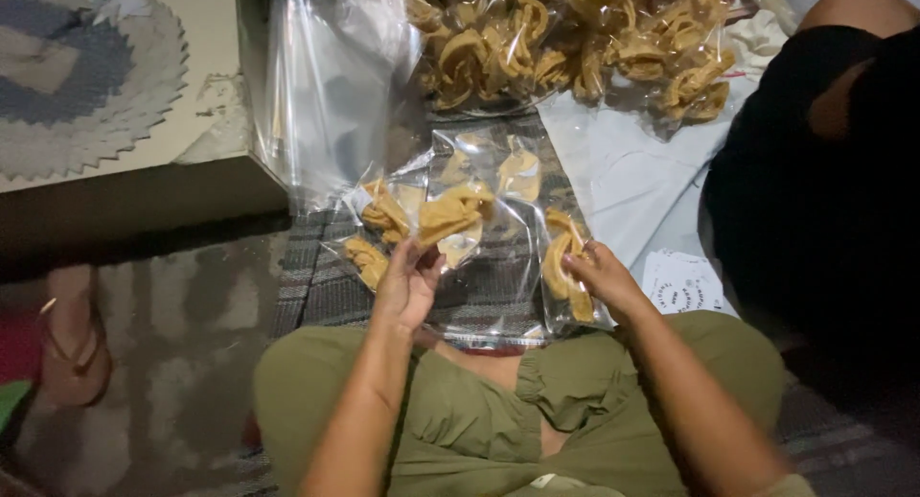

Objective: The person places pieces of fried snacks into clear plastic bags by hand.

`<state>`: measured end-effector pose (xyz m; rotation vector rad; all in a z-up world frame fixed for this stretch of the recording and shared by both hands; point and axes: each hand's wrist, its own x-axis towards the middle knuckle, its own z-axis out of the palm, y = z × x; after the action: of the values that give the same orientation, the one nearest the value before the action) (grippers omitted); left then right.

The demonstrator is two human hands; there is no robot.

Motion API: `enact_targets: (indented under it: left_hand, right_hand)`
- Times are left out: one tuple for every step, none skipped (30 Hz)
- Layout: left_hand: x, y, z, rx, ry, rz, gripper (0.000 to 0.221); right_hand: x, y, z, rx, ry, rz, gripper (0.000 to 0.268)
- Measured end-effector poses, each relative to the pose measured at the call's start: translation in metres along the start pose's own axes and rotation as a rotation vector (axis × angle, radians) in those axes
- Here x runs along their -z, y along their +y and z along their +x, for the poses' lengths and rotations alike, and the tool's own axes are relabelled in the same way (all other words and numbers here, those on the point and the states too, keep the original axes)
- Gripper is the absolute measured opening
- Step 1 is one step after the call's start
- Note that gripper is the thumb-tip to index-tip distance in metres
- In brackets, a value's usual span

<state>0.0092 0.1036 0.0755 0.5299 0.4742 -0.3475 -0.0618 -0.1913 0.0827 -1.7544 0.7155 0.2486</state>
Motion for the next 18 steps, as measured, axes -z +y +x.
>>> enact_targets:
  left_hand:
    - [-0.002, 0.01, -0.006, -0.005, 0.0, 0.003, 0.012]
    - [-0.005, 0.02, -0.01, -0.04, -0.007, -0.037, 0.014]
    - [-0.007, 0.029, -0.015, -0.074, -0.014, -0.078, 0.016]
    - [-0.005, 0.038, -0.015, -0.084, -0.008, -0.079, 0.016]
    - [-0.003, 0.047, -0.015, -0.125, -0.022, -0.107, 0.019]
    - [-0.001, 0.056, -0.014, -0.167, -0.036, -0.136, 0.023]
    - [-0.005, 0.061, -0.02, -0.178, -0.03, -0.139, 0.023]
    - [-0.009, 0.066, -0.024, -0.181, -0.012, -0.182, 0.025]
    - [-0.014, 0.07, -0.029, -0.183, 0.006, -0.225, 0.028]
    - [-0.016, 0.071, -0.029, -0.186, 0.009, -0.228, 0.028]
    - [-0.018, 0.071, -0.029, -0.184, 0.019, -0.271, 0.023]
    - [-0.019, 0.072, -0.029, -0.182, 0.028, -0.313, 0.018]
    - [-0.026, 0.073, -0.035, -0.184, 0.03, -0.316, 0.018]
    - [-0.033, 0.075, -0.041, -0.203, 0.028, -0.303, 0.018]
    - [-0.04, 0.077, -0.046, -0.222, 0.026, -0.291, 0.02]
    - [-0.026, 0.072, -0.036, -0.22, 0.025, -0.29, 0.02]
    - [-0.012, 0.065, -0.026, -0.247, 0.043, -0.189, 0.017]
    - [0.0, 0.056, -0.015, -0.266, 0.059, -0.086, 0.014]
  right_hand:
    - [-0.009, -0.007, -0.011, 0.003, -0.004, 0.004, 0.07]
    - [-0.017, -0.015, -0.022, 0.039, -0.054, -0.041, 0.067]
    - [-0.026, -0.023, -0.032, 0.076, -0.103, -0.086, 0.064]
    - [-0.041, -0.032, -0.038, 0.079, -0.114, -0.088, 0.064]
    - [-0.057, -0.041, -0.044, 0.191, -0.209, -0.195, 0.067]
    - [-0.071, -0.051, -0.049, 0.305, -0.303, -0.303, 0.07]
    - [-0.098, -0.044, -0.027, 0.309, -0.314, -0.306, 0.07]
    - [-0.124, -0.036, -0.005, 0.419, -0.337, -0.346, 0.074]
    - [-0.15, -0.029, 0.017, 0.529, -0.358, -0.386, 0.078]
    - [-0.178, -0.033, 0.038, 0.529, -0.362, -0.389, 0.078]
    - [-0.207, -0.036, 0.059, 0.5, -0.337, -0.393, 0.084]
    - [-0.236, -0.04, 0.079, 0.472, -0.31, -0.396, 0.091]
    - [-0.233, -0.044, 0.079, 0.472, -0.313, -0.399, 0.091]
    - [-0.23, -0.049, 0.079, 0.391, -0.307, -0.208, 0.08]
    - [-0.227, -0.053, 0.079, 0.308, -0.298, -0.017, 0.068]
    - [-0.218, -0.059, 0.072, 0.308, -0.297, -0.017, 0.068]
    - [-0.208, -0.065, 0.066, 0.181, -0.277, 0.268, 0.051]
    - [-0.195, -0.069, 0.06, 0.049, -0.244, 0.554, 0.035]
